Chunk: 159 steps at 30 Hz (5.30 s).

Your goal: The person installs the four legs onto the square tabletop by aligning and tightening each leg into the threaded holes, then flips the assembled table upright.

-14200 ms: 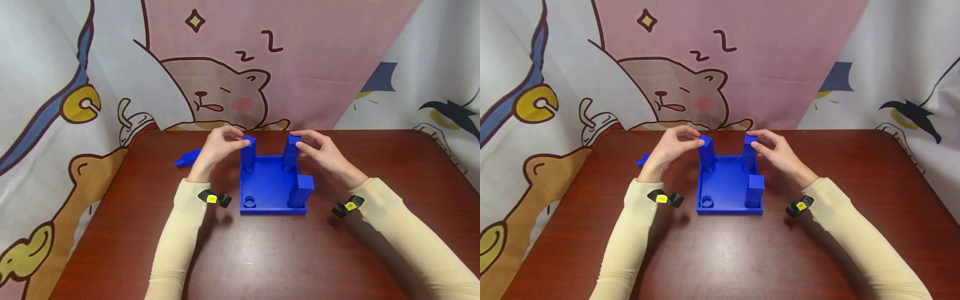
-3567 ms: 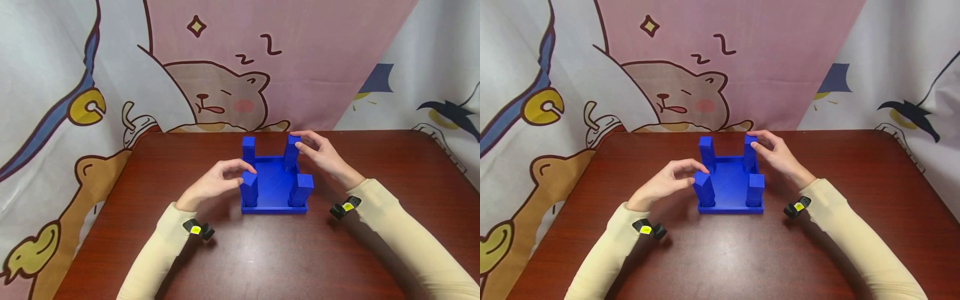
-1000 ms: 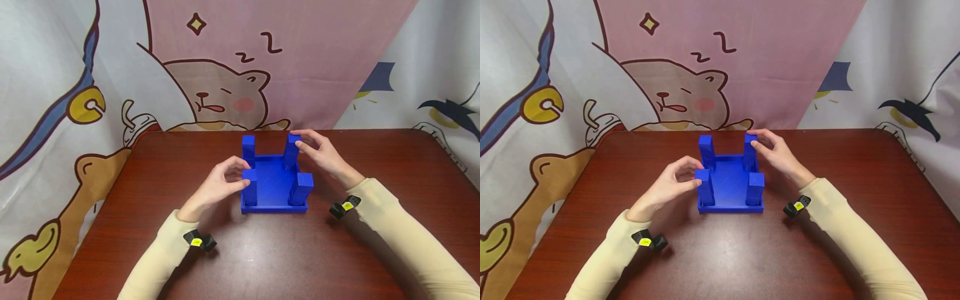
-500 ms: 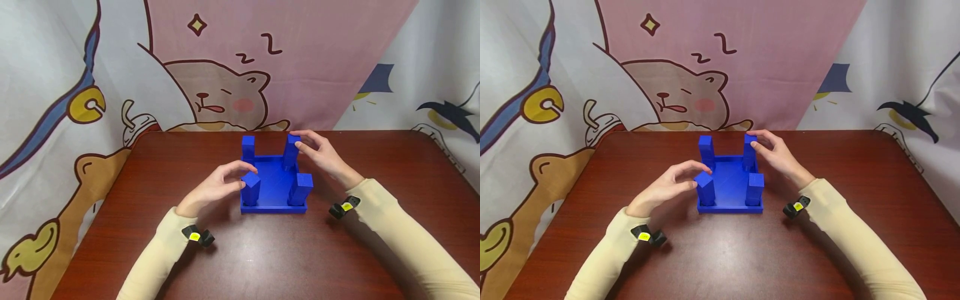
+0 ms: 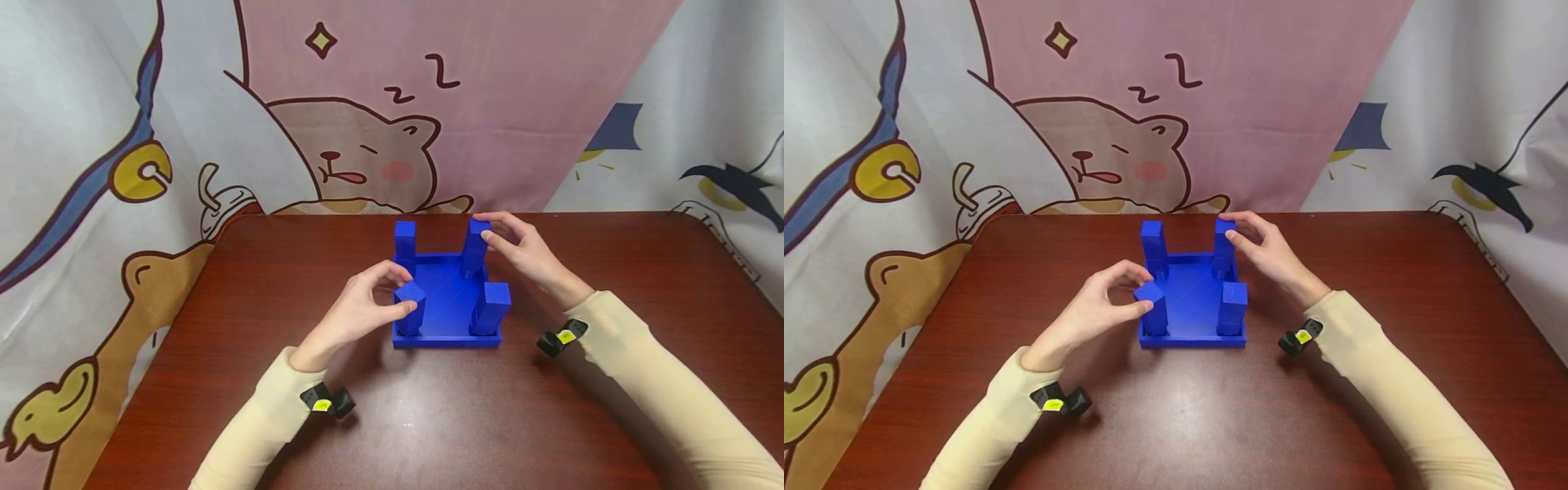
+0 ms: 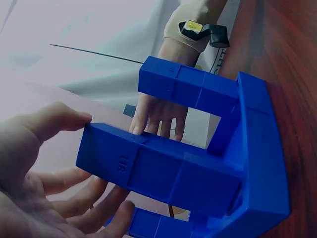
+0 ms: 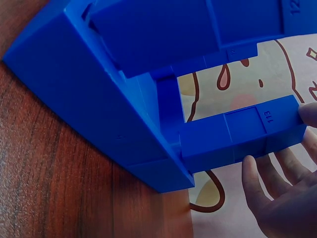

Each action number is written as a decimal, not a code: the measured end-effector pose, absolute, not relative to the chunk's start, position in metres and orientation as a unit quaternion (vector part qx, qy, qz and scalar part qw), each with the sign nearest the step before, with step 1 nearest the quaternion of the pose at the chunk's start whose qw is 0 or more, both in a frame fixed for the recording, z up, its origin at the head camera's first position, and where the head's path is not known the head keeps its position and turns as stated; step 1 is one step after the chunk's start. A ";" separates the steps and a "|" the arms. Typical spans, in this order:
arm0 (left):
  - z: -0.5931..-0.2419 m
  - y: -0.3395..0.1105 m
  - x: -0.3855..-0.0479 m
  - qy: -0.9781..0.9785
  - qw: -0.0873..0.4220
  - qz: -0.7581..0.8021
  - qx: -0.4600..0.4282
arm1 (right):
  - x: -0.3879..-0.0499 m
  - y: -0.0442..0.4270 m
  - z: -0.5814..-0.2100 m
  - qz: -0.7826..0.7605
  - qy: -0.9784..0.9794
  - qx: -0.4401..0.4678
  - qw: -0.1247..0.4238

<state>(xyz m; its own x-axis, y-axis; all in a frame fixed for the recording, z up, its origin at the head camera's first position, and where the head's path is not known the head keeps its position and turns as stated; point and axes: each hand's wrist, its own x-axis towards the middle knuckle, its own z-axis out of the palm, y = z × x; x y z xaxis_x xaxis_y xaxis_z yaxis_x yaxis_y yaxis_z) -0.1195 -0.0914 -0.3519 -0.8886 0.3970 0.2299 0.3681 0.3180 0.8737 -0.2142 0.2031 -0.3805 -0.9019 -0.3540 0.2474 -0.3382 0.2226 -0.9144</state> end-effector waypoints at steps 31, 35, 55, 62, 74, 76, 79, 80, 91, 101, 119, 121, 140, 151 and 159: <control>-0.359 -0.108 -0.133 0.757 0.060 0.567 0.319 | -0.212 0.200 -0.379 -0.595 0.774 -0.217 0.001; -0.357 -0.099 -0.122 0.808 -0.013 0.509 0.295 | -0.212 0.201 -0.379 -0.597 0.772 -0.217 0.000; -0.365 -0.114 -0.147 0.704 0.161 0.572 0.388 | -0.213 0.201 -0.379 -0.596 0.772 -0.222 0.010; -0.362 -0.113 -0.145 0.713 0.131 0.562 0.398 | -0.214 0.202 -0.380 -0.592 0.776 -0.217 0.013; -0.349 -0.096 -0.120 0.813 -0.023 0.518 0.265 | -0.213 0.202 -0.379 -0.593 0.774 -0.223 0.013; -0.349 -0.093 -0.117 0.818 -0.031 0.519 0.245 | -0.213 0.202 -0.379 -0.594 0.773 -0.224 0.013; -0.350 -0.091 -0.115 0.823 -0.037 0.517 0.233 | -0.213 0.202 -0.379 -0.596 0.771 -0.222 0.016; -0.350 -0.091 -0.116 0.823 -0.038 0.516 0.234 | -0.213 0.202 -0.380 -0.597 0.771 -0.222 0.016; -0.364 -0.102 -0.135 0.759 0.054 0.576 0.299 | -0.214 0.203 -0.381 -0.593 0.775 -0.218 0.013; -0.376 -0.108 -0.155 0.689 0.091 0.619 0.364 | -0.215 0.203 -0.380 -0.587 0.779 -0.220 0.013; -0.381 -0.109 -0.154 0.694 0.089 0.612 0.369 | -0.213 0.203 -0.383 -0.581 0.785 -0.216 0.002; -0.382 -0.110 -0.151 0.697 0.084 0.612 0.364 | -0.214 0.205 -0.384 -0.574 0.789 -0.219 0.000; -0.392 -0.104 -0.136 0.698 0.005 0.636 0.328 | -0.206 0.236 -0.397 -0.527 0.806 -0.269 -0.025; -0.383 -0.103 -0.146 0.693 -0.066 0.650 0.303 | -0.197 0.247 -0.412 -0.492 0.815 -0.303 0.044; -0.372 -0.102 -0.155 0.683 -0.077 0.680 0.255 | -0.193 0.243 -0.424 -0.479 0.803 -0.349 0.054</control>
